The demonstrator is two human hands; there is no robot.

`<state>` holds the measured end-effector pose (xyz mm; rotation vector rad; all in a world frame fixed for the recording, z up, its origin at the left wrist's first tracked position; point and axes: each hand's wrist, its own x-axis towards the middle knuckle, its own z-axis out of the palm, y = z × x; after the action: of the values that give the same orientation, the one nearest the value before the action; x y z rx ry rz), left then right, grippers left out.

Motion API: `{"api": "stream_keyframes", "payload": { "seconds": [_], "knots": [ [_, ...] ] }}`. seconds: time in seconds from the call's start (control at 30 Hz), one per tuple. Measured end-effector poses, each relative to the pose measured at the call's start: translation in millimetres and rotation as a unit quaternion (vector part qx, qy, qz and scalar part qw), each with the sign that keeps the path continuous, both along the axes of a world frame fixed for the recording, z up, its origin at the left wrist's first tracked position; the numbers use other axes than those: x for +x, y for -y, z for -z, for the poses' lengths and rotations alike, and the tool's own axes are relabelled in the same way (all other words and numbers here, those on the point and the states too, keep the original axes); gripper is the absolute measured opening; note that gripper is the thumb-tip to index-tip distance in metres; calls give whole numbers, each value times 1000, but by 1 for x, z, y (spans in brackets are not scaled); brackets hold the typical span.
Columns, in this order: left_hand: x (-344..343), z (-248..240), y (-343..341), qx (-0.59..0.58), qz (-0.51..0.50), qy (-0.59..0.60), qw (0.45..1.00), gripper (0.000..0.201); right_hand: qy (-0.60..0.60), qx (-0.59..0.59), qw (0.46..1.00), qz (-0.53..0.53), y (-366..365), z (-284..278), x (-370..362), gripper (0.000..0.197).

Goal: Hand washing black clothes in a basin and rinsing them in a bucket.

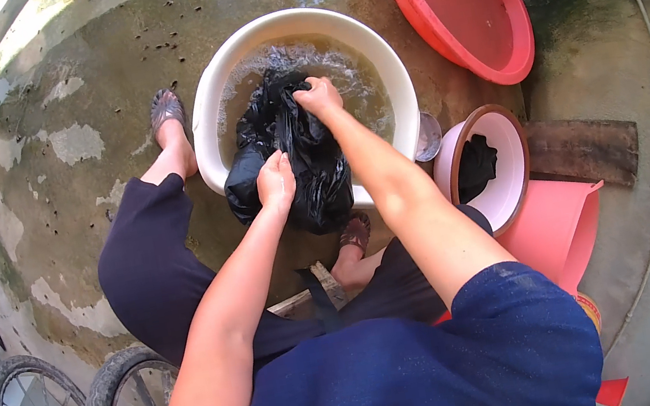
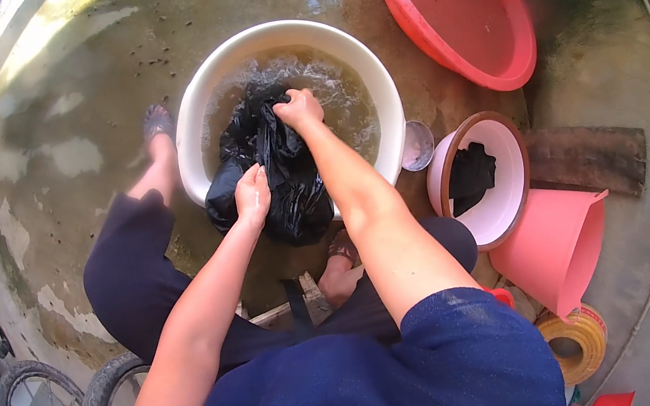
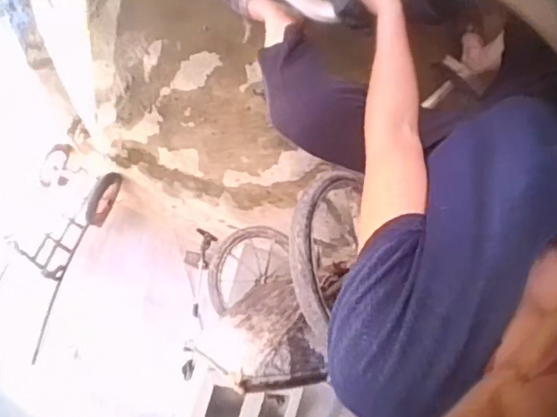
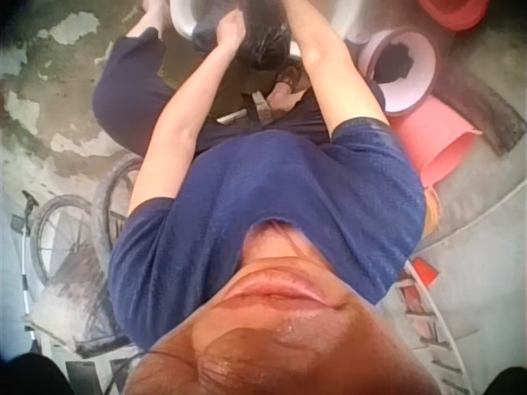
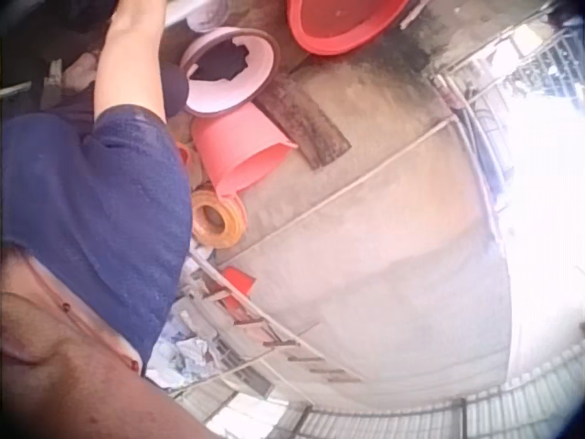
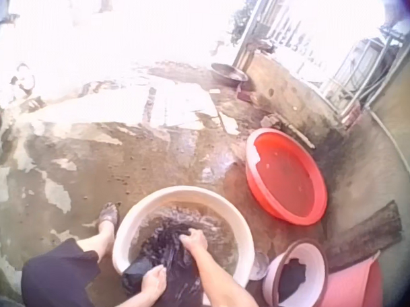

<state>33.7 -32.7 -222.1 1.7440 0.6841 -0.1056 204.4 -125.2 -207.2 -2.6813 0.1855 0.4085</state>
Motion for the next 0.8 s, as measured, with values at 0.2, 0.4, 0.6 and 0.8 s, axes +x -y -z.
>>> {"api": "stream_keyframes", "payload": {
  "seconds": [0.2, 0.4, 0.6, 0.8],
  "knots": [
    [-5, 4, -16, -21, -36, -78, 996, 31, -86, 282, 890, -348, 30, -75, -38, 29],
    [-9, 16, -19, -446, -195, 44, 873, 21, 228, 205, 908, -284, 0, -73, -159, 22],
    [4, -18, -1, -1, 24, -42, 999, 35, 292, 5, 954, -69, -5, 29, -51, 21],
    [13, -20, -17, -158, -59, -6, 986, 31, 42, 317, 901, 293, 36, -24, 37, 37]
  ]
}}
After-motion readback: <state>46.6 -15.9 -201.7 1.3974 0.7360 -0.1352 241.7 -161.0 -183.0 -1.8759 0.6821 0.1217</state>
